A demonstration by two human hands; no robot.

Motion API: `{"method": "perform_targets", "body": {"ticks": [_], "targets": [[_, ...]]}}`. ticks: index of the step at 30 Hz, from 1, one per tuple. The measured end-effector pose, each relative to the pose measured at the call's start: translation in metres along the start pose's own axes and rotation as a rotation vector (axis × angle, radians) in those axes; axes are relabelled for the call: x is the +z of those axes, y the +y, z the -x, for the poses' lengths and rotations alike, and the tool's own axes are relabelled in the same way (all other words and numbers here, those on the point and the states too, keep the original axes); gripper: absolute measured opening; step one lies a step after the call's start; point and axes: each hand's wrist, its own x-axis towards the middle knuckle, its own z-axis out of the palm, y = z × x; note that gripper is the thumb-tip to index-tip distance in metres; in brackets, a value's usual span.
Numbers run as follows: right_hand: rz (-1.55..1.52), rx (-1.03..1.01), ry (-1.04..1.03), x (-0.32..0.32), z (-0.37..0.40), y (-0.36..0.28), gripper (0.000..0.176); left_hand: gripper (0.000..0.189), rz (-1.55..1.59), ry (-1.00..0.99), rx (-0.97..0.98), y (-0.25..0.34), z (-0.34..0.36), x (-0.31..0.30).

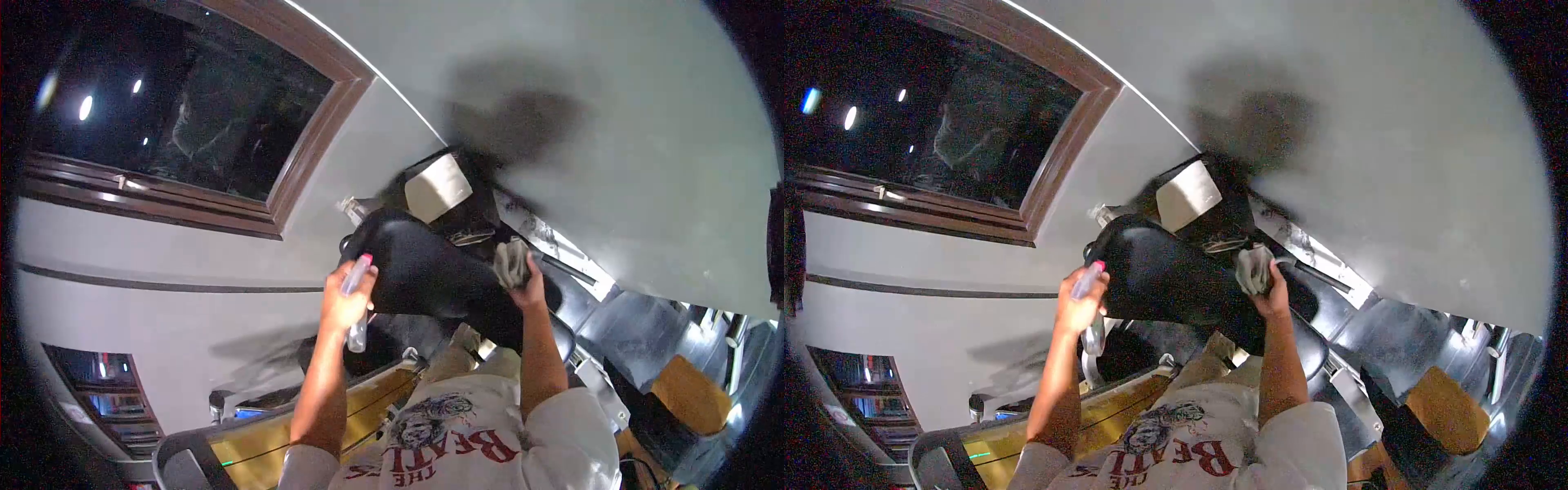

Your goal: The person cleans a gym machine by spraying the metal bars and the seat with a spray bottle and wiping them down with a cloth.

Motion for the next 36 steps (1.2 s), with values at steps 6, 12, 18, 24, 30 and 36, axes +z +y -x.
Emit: {"method": "perform_targets", "body": {"ticks": [6,12,18,24,30,36], "targets": [[0.234,-0.019,0.114,-0.008,0.015,-0.041,0.046,0.027,-0.113,0.062,-0.009,0.005,-0.037,0.0],[0.422,-0.038,-0.036,0.039,-0.009,-0.042,0.042,0.031,-0.144,0.06,-0.007,-0.003,-0.049,-0.007],[0.503,-0.093,-0.018,0.132,-0.054,0.014,0.034,0.036,-0.109,0.07,-0.079,-0.028,-0.062,-0.02],[1.712,-0.973,-0.538,0.263,-0.059,0.111,0.034,0.033,-0.015,0.035,-0.133,-0.077,-0.078,-0.024],[1.887,-1.039,-0.432,0.242,-0.086,0.144,0.027,0.022,0.176,-0.017,-0.039,-0.096,-0.084,-0.028],[1.63,-0.517,0.188,0.215,-0.132,0.124,0.034,0.024,0.242,-0.026,-0.09,-0.099,-0.087,-0.029]]}}
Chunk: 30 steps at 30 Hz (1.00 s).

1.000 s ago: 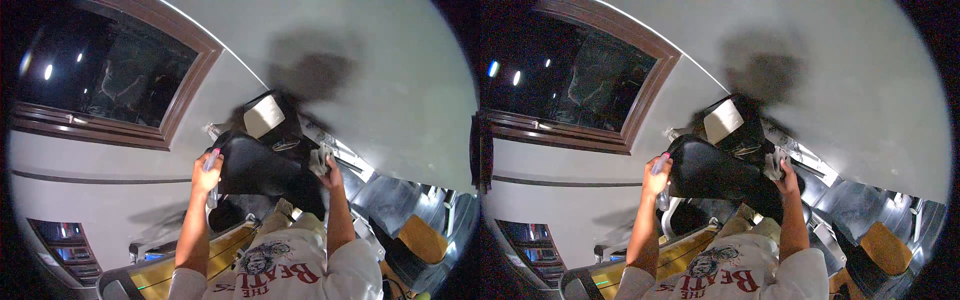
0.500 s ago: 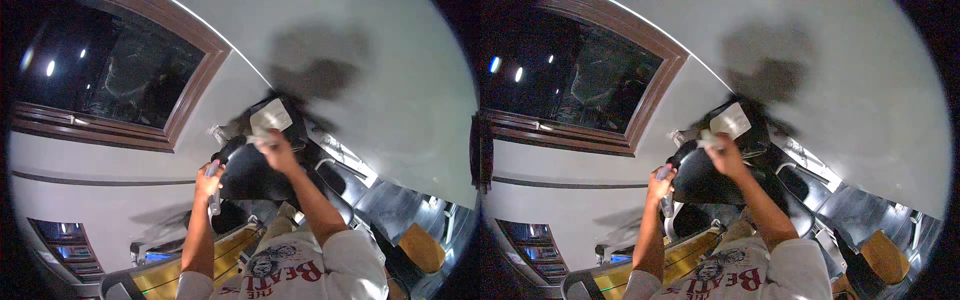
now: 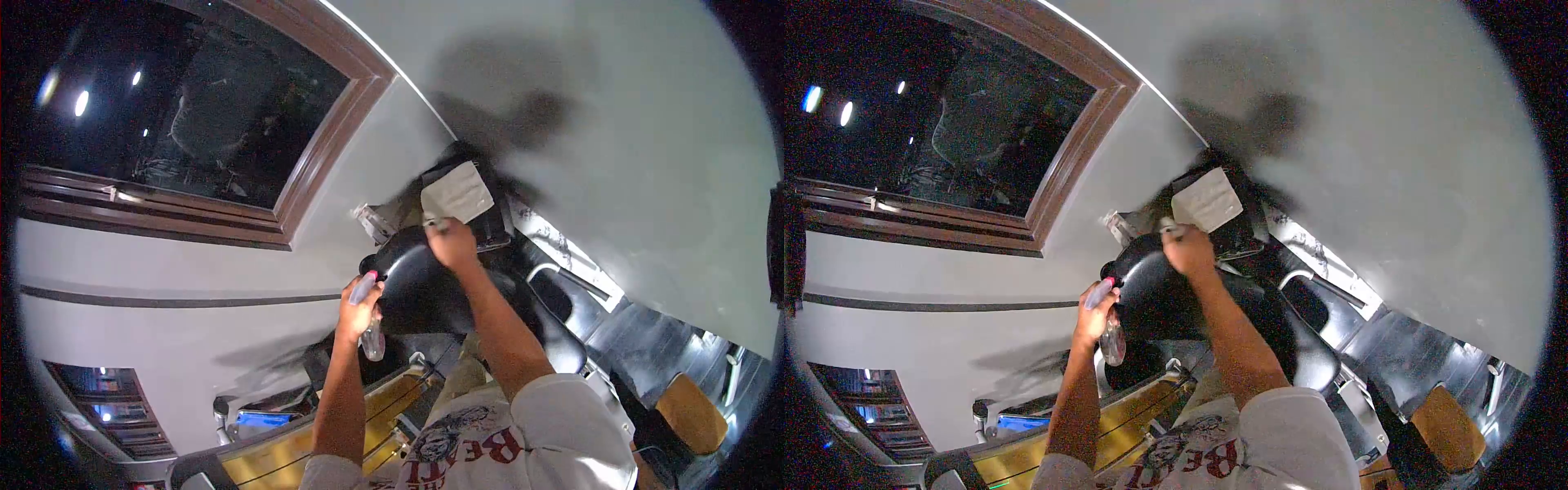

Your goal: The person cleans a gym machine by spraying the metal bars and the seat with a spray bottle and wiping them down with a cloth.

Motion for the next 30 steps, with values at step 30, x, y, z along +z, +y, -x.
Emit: {"method": "perform_targets", "body": {"ticks": [30], "targets": [[0.313,-0.284,-0.342,0.026,-0.039,0.161,0.032,0.032,0.385,-0.104,-0.007,-0.065,-0.014,-0.026]]}}
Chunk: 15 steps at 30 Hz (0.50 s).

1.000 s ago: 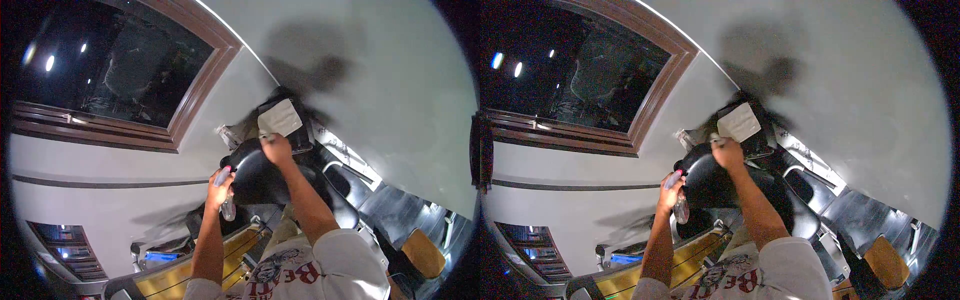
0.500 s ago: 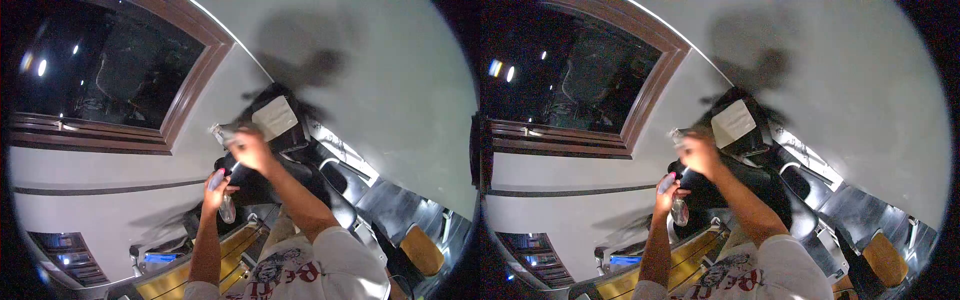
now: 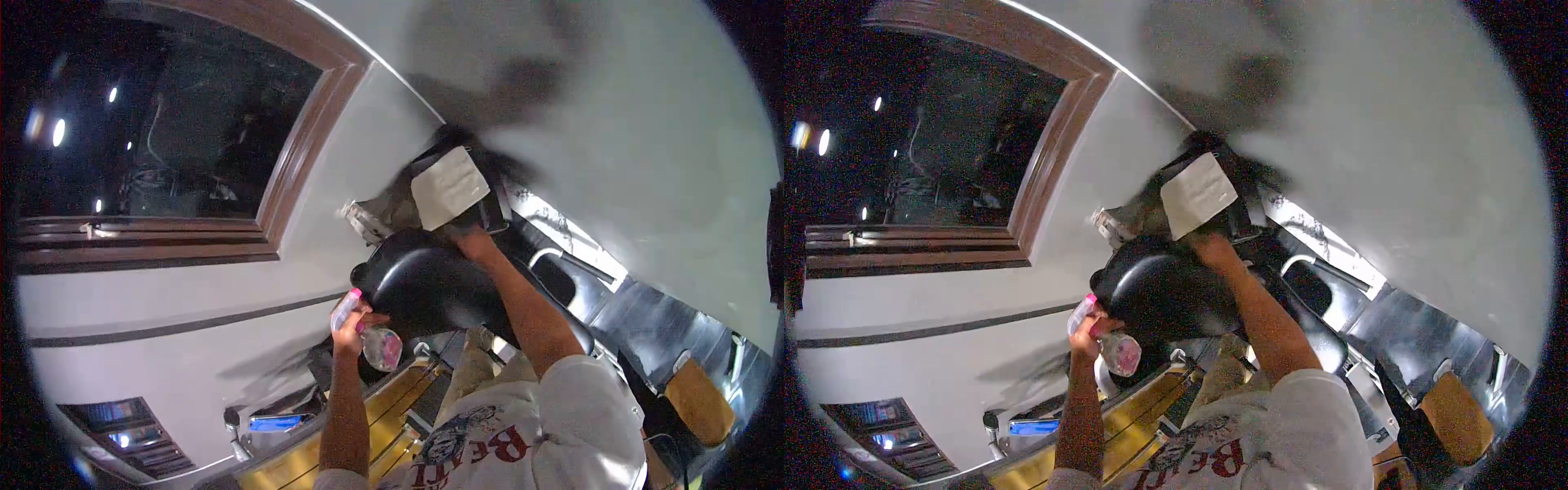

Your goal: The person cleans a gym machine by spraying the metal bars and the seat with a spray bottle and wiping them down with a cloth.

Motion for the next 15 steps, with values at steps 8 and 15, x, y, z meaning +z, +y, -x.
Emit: {"method": "perform_targets", "body": {"ticks": [8,15], "targets": [[-0.156,0.508,0.013,0.04,0.056,0.085,0.03,0.024,0.117,-0.045,-0.035,0.007,0.0,0.003],[-0.735,0.253,0.051,-0.079,-0.003,-0.133,0.035,0.027,0.18,-0.001,-0.075,-0.003,-0.004,-0.006]]}}
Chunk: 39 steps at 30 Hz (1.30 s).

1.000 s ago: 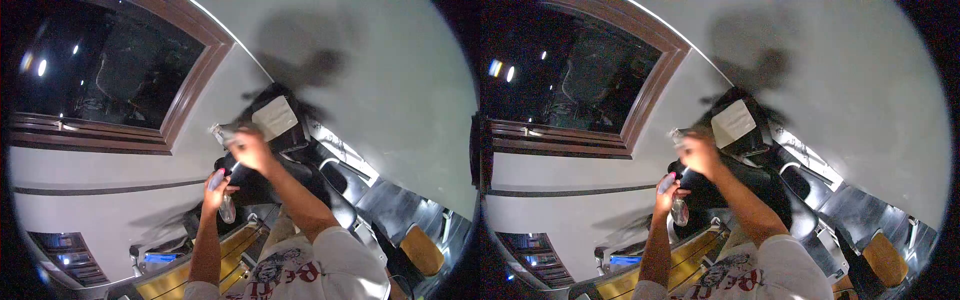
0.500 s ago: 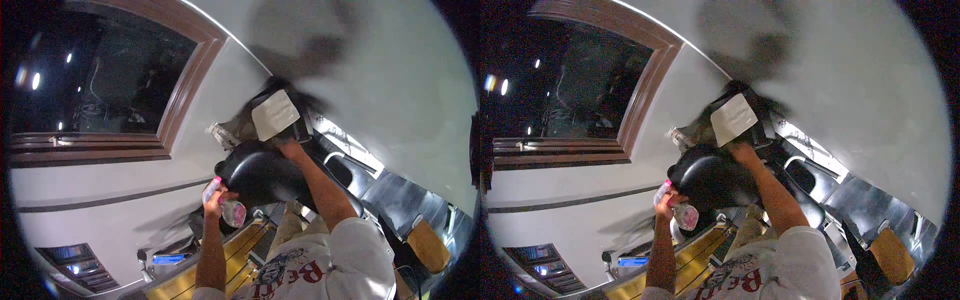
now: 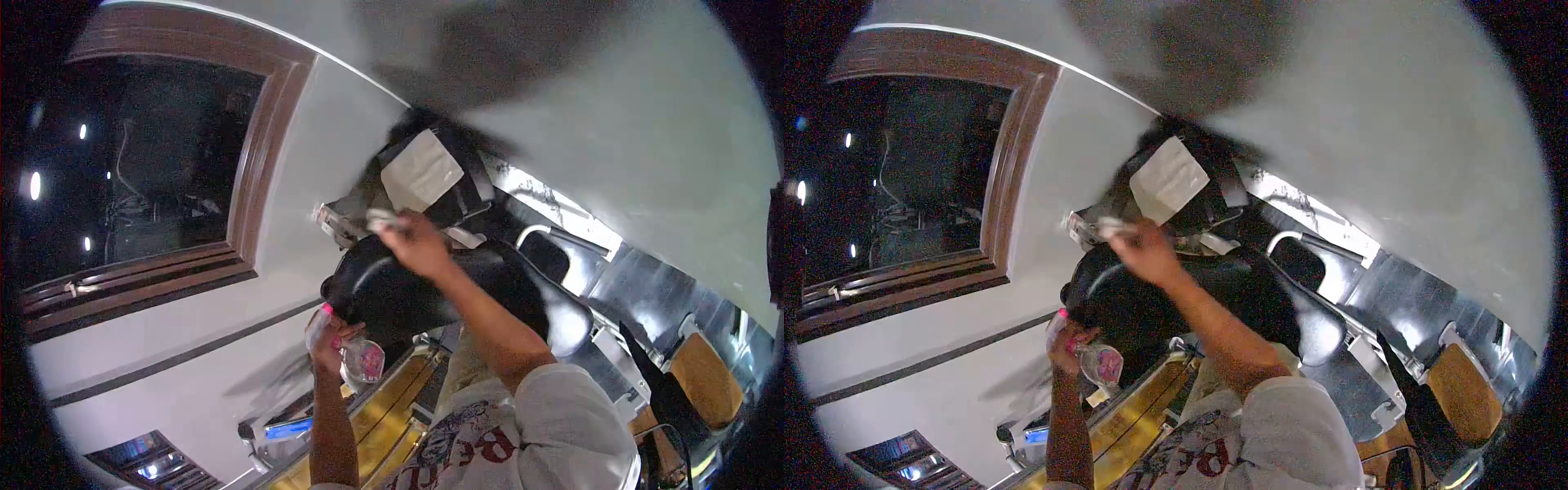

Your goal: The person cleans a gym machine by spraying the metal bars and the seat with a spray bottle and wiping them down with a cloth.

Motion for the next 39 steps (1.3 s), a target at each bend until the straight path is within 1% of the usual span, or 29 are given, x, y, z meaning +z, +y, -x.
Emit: {"method": "perform_targets", "body": {"ticks": [1,3,6,7,9,10,11,13,15,17,19,21,22,25,26,27,29,30,31,32,33,34,35,36,37,38,39], "targets": [[-0.133,-0.069,-0.129,0.006,0.005,-0.026,0.033,0.028,-0.017,-0.021,-0.005,0.001,0.0,-0.002],[0.113,-0.503,0.034,0.029,0.014,-0.037,0.028,0.027,-0.065,-0.032,-0.009,0.0,-0.002,-0.01],[0.279,-0.712,0.302,0.034,0.022,-0.013,0.022,0.027,-0.138,-0.021,-0.057,-0.002,-0.001,-0.025],[0.264,-0.676,0.321,0.032,0.019,-0.002,0.024,0.028,-0.157,-0.008,-0.073,-0.003,-0.002,-0.028],[0.232,-0.596,0.351,0.02,0.017,0.026,0.029,0.027,-0.079,-0.053,-0.02,-0.004,-0.002,-0.026],[0.127,-0.389,0.327,0.01,0.017,0.04,0.032,0.027,-0.042,-0.075,0.002,-0.005,0.0,-0.024],[0.026,-0.184,0.305,-0.002,0.017,0.058,0.035,0.03,-0.11,-0.025,0.027,-0.004,0.002,-0.019],[0.108,0.006,0.305,-0.018,0.015,0.133,0.033,0.039,-0.237,0.067,0.085,-0.002,0.0,-0.001],[0.217,0.002,0.205,-0.048,0.019,0.18,0.036,0.037,-0.481,0.041,0.181,-0.002,-0.002,0.0],[0.488,0.147,0.071,-0.074,0.013,0.226,0.041,0.034,-0.508,0.031,0.18,0.001,0.0,-0.003],[0.462,0.369,0.081,-0.091,0.006,0.285,0.05,0.031,-0.306,0.019,0.092,0.005,-0.001,-0.002],[0.559,0.505,0.068,-0.106,0.004,0.349,0.054,0.029,-0.221,0.074,0.058,0.004,0.002,0.003],[0.606,0.572,0.062,-0.111,0.004,0.366,0.056,0.027,-0.18,0.101,0.042,0.004,0.003,0.004],[0.438,0.581,0.415,-0.105,0.02,0.374,0.05,0.036,-0.245,0.028,-0.048,0.005,0.004,-0.014],[0.452,0.623,0.393,-0.103,0.019,0.365,0.045,0.035,-0.51,-0.021,0.141,0.0,0.001,-0.027],[0.438,0.555,0.345,-0.099,0.018,0.356,0.043,0.035,-0.769,-0.068,0.332,-0.01,-0.004,-0.044],[0.418,0.425,0.245,-0.094,0.021,0.347,0.04,0.035,-0.964,-0.098,0.489,-0.013,-0.003,-0.042],[0.352,0.401,0.348,-0.079,0.025,0.279,0.033,0.035,-0.901,-0.09,0.457,-0.001,-0.002,-0.019],[0.295,0.327,0.303,-0.067,0.03,0.218,0.034,0.032,-0.809,-0.074,0.427,0.002,-0.003,-0.009],[0.236,0.254,0.257,-0.052,0.032,0.179,0.035,0.03,-0.714,-0.057,0.399,0.005,-0.003,0.002],[0.163,0.072,0.23,-0.033,0.026,0.163,0.031,0.03,-0.59,-0.033,0.378,0.003,-0.005,0.007],[0.181,0.051,0.248,-0.018,0.023,0.123,0.027,0.032,-0.529,-0.022,0.341,0.002,-0.004,0.007],[0.052,-0.083,0.212,-0.01,0.018,0.078,0.024,0.034,-0.467,-0.01,0.306,0.001,-0.003,0.007],[-0.043,-0.247,0.269,0.003,0.016,0.038,0.022,0.034,-0.468,-0.01,0.258,0.003,-0.001,0.001],[0.159,-0.47,0.231,0.014,0.012,0.017,0.026,0.034,-0.55,-0.009,0.281,0.002,-0.001,0.0],[0.049,-0.34,-0.061,0.022,0.016,-0.021,0.026,0.034,-0.632,-0.007,0.304,0.002,-0.001,-0.001],[-0.052,-0.085,-0.427,0.02,0.022,-0.057,0.023,0.034,-0.792,-0.008,0.397,0.0,-0.002,0.0]]}}
